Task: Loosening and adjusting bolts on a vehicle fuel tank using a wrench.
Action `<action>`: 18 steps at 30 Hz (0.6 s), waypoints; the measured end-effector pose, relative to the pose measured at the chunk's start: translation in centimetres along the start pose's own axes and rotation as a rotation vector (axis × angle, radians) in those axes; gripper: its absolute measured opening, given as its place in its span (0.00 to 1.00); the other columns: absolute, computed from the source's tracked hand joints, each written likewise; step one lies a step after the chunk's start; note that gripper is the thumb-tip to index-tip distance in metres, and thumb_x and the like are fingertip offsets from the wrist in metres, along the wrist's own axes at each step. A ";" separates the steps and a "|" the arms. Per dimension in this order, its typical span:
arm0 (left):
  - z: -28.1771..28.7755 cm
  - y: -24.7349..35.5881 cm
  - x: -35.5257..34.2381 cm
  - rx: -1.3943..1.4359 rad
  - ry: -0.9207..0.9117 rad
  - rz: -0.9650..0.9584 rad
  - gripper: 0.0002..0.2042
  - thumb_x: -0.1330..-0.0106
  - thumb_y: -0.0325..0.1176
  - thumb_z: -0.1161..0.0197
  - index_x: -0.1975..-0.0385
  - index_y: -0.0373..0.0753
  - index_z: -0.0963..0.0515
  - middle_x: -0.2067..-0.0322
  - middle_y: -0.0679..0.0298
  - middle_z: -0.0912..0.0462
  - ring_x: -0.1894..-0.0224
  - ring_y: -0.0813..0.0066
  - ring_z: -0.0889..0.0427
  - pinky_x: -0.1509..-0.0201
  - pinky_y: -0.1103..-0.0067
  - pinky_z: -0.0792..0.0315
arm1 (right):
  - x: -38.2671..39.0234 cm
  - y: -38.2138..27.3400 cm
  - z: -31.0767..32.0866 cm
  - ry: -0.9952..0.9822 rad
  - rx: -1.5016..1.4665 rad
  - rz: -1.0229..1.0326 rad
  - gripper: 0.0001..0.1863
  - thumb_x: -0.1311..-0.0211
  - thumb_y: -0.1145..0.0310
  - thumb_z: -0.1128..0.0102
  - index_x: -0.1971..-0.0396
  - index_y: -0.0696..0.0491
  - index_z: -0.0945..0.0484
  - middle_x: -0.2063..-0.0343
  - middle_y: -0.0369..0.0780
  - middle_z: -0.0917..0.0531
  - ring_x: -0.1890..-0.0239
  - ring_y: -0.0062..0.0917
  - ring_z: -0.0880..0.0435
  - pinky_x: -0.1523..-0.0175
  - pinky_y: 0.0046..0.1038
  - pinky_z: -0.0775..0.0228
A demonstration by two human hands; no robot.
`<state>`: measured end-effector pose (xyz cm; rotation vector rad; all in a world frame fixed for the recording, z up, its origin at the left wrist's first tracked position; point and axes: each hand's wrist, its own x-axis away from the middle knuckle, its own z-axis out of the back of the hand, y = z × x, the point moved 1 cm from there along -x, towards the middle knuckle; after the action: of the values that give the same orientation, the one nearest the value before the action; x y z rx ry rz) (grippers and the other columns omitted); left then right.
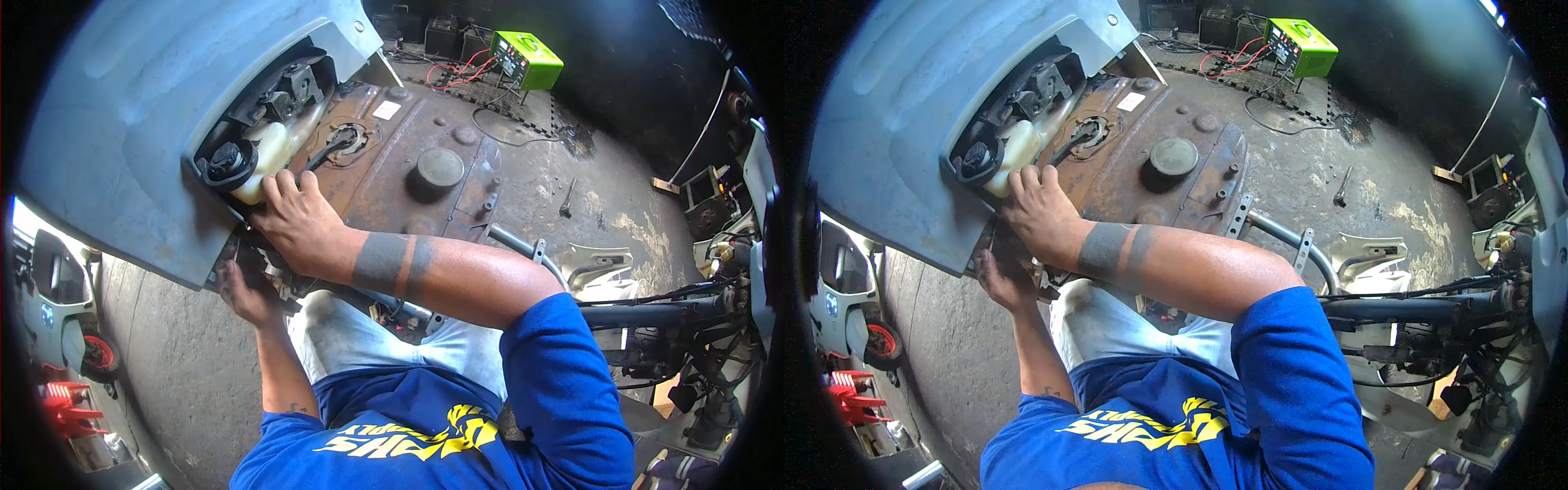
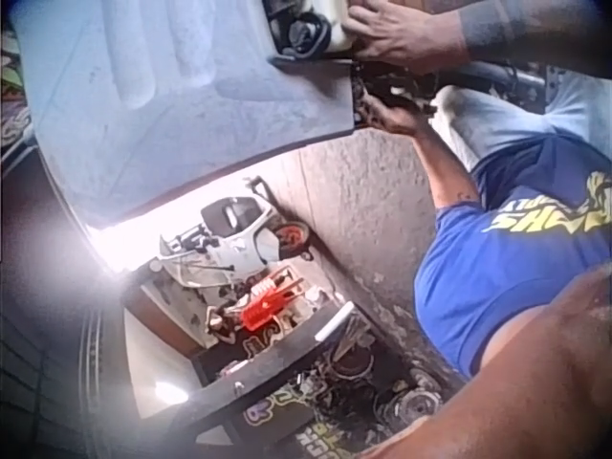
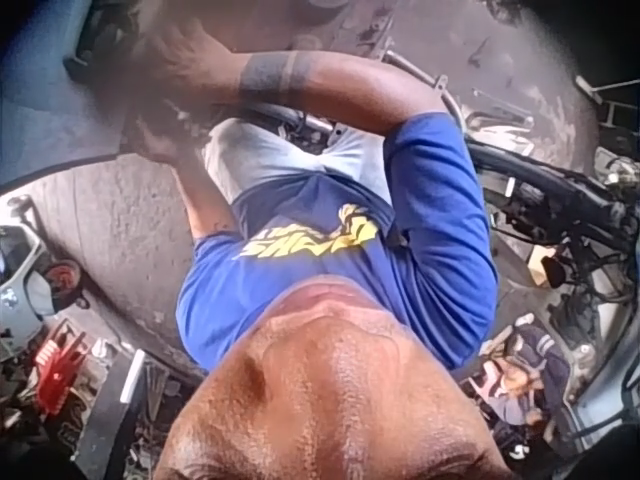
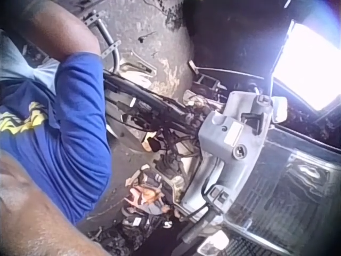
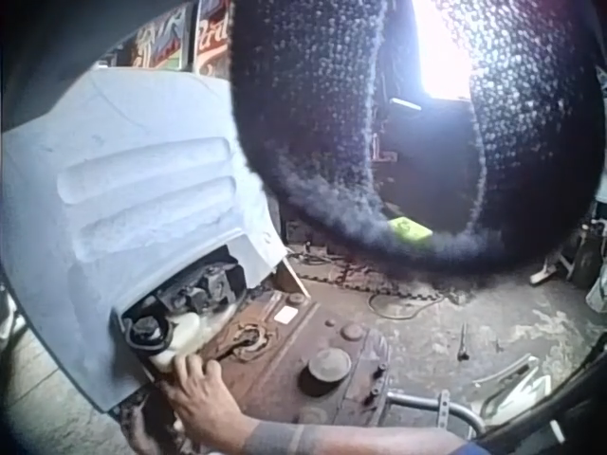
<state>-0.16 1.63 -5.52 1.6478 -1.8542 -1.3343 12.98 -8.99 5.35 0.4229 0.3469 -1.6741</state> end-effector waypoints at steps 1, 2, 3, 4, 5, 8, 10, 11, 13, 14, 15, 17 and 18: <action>0.8 -0.7 -0.4 -0.166 0.046 -0.084 0.17 0.32 0.38 0.47 0.55 0.27 0.26 0.59 0.54 0.20 0.55 0.67 0.22 0.53 0.71 0.26 | 0.0 0.0 0.0 0.000 -0.002 0.003 0.18 0.51 0.63 0.42 0.58 0.47 0.20 0.61 0.44 0.30 0.55 0.33 0.33 0.57 0.33 0.43; 1.6 -1.1 -0.6 -0.168 0.049 -0.086 0.17 0.32 0.38 0.47 0.55 0.27 0.26 0.59 0.54 0.20 0.55 0.67 0.22 0.53 0.71 0.26 | -0.1 -0.1 -0.1 -0.005 -0.005 0.007 0.18 0.51 0.63 0.42 0.58 0.48 0.19 0.61 0.44 0.30 0.55 0.33 0.33 0.57 0.33 0.43; 1.0 -1.0 -1.0 0.114 0.069 0.139 0.17 0.32 0.38 0.47 0.55 0.28 0.26 0.59 0.53 0.20 0.56 0.65 0.22 0.52 0.71 0.27 | -0.1 0.1 0.0 -0.009 -0.002 0.003 0.18 0.52 0.63 0.42 0.58 0.48 0.19 0.61 0.44 0.30 0.55 0.33 0.33 0.57 0.33 0.43; 0.4 -0.8 -1.3 0.396 0.088 0.362 0.18 0.32 0.39 0.48 0.56 0.28 0.26 0.60 0.53 0.20 0.56 0.64 0.21 0.52 0.71 0.28 | 0.0 0.2 0.0 -0.010 0.000 0.000 0.18 0.52 0.63 0.42 0.58 0.48 0.19 0.61 0.44 0.30 0.55 0.33 0.33 0.57 0.33 0.43; -0.1 -0.4 -1.2 0.396 0.088 0.365 0.18 0.32 0.39 0.48 0.56 0.28 0.26 0.60 0.53 0.20 0.56 0.64 0.21 0.52 0.71 0.28 | 0.1 0.2 -0.1 -0.001 0.005 0.000 0.18 0.51 0.63 0.42 0.58 0.48 0.19 0.61 0.44 0.30 0.55 0.33 0.33 0.57 0.33 0.44; -1.2 -0.1 -1.0 0.485 0.033 0.328 0.17 0.32 0.39 0.50 0.55 0.30 0.25 0.61 0.53 0.20 0.56 0.62 0.21 0.52 0.71 0.30 | 0.1 0.4 0.0 0.020 0.010 -0.001 0.18 0.51 0.64 0.43 0.58 0.48 0.19 0.62 0.44 0.30 0.55 0.33 0.33 0.57 0.33 0.44; -0.3 -0.3 -1.1 0.505 0.032 0.358 0.18 0.33 0.40 0.52 0.55 0.32 0.25 0.60 0.53 0.20 0.55 0.62 0.22 0.52 0.71 0.30 | 0.1 0.3 0.1 0.029 0.003 -0.004 0.18 0.51 0.64 0.43 0.58 0.48 0.19 0.62 0.43 0.30 0.55 0.33 0.33 0.57 0.33 0.44; 0.1 -0.4 -1.0 0.505 0.032 0.361 0.18 0.33 0.40 0.52 0.55 0.32 0.25 0.60 0.53 0.20 0.55 0.62 0.22 0.52 0.71 0.30 | 0.1 0.2 0.2 0.024 0.007 -0.003 0.18 0.51 0.64 0.43 0.58 0.48 0.19 0.62 0.43 0.30 0.55 0.33 0.33 0.57 0.33 0.44; 0.2 -0.4 -0.8 0.497 0.002 0.344 0.17 0.33 0.40 0.51 0.56 0.34 0.24 0.59 0.52 0.20 0.55 0.62 0.22 0.52 0.71 0.31 | 0.1 0.3 0.1 0.016 0.014 -0.005 0.18 0.51 0.64 0.43 0.58 0.48 0.19 0.61 0.43 0.30 0.55 0.34 0.33 0.56 0.33 0.44; 0.0 -0.5 -0.8 0.498 0.002 0.347 0.17 0.33 0.40 0.51 0.56 0.34 0.24 0.59 0.52 0.20 0.55 0.62 0.22 0.52 0.71 0.31 | 0.2 0.3 -0.1 0.034 0.000 -0.003 0.18 0.51 0.64 0.43 0.58 0.49 0.19 0.61 0.43 0.30 0.55 0.34 0.33 0.56 0.33 0.44; -0.7 -0.1 -0.8 0.494 0.057 0.369 0.16 0.33 0.40 0.52 0.56 0.34 0.25 0.58 0.52 0.20 0.55 0.62 0.22 0.51 0.71 0.31 | 0.2 0.3 -0.2 0.052 -0.017 0.002 0.18 0.52 0.64 0.43 0.58 0.49 0.20 0.62 0.43 0.30 0.55 0.34 0.33 0.56 0.33 0.44; -0.5 -0.4 -1.0 0.491 0.113 0.394 0.16 0.32 0.39 0.53 0.56 0.34 0.25 0.57 0.52 0.21 0.54 0.61 0.23 0.50 0.70 0.31 | 0.2 0.3 -0.3 0.048 -0.010 0.000 0.17 0.51 0.64 0.43 0.59 0.49 0.20 0.62 0.43 0.30 0.55 0.34 0.33 0.56 0.33 0.44; -0.3 -0.7 -1.4 0.530 -0.010 0.392 0.17 0.32 0.39 0.53 0.55 0.33 0.26 0.55 0.51 0.21 0.52 0.60 0.23 0.47 0.69 0.32 | 0.2 0.4 -0.1 0.046 -0.001 -0.003 0.17 0.51 0.64 0.44 0.59 0.49 0.20 0.62 0.44 0.31 0.55 0.34 0.33 0.56 0.33 0.44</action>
<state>0.88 2.80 -5.42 1.3710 -2.5225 -0.7292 13.32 -9.18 5.13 0.4612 0.3823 -1.6686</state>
